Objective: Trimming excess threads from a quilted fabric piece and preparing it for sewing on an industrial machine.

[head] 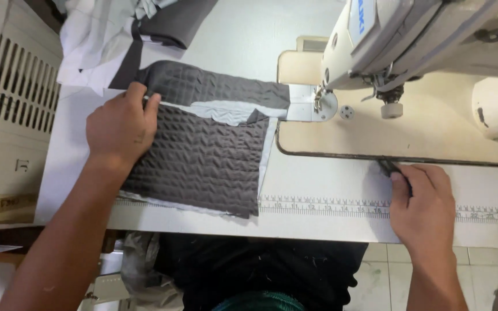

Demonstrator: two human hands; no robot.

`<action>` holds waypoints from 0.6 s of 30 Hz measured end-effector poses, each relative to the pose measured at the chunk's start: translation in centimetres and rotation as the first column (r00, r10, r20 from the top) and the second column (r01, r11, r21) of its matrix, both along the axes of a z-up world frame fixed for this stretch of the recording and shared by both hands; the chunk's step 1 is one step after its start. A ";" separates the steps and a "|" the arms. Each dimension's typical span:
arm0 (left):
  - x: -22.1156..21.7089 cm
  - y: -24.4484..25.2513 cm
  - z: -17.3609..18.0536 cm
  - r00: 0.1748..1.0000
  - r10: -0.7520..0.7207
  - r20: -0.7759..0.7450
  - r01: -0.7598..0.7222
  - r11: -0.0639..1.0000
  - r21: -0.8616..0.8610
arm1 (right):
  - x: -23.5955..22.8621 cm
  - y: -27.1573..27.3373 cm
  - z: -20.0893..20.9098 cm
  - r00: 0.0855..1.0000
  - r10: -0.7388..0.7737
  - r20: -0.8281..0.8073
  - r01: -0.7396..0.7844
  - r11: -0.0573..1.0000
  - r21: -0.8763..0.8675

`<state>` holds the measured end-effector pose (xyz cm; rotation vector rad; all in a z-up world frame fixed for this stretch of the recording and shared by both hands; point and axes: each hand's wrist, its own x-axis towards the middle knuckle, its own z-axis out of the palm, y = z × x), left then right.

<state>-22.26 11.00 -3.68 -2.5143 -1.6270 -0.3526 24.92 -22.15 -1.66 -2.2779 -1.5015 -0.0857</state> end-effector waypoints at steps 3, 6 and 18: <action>-0.8 -0.7 0.7 0.999 0.053 -0.010 -0.054 0.987 -0.150 | -2.2 2.9 0.9 0.991 0.117 0.058 -0.121 0.990 0.068; -1.8 -1.7 0.6 0.999 0.043 -0.006 -0.043 0.996 -0.084 | -5.9 6.6 2.5 0.991 0.135 -0.024 -0.137 0.985 -0.104; -3.5 -2.1 0.3 0.995 0.040 0.097 -0.047 0.996 0.080 | -11.7 15.7 2.1 0.905 0.385 0.182 -0.389 0.921 -0.014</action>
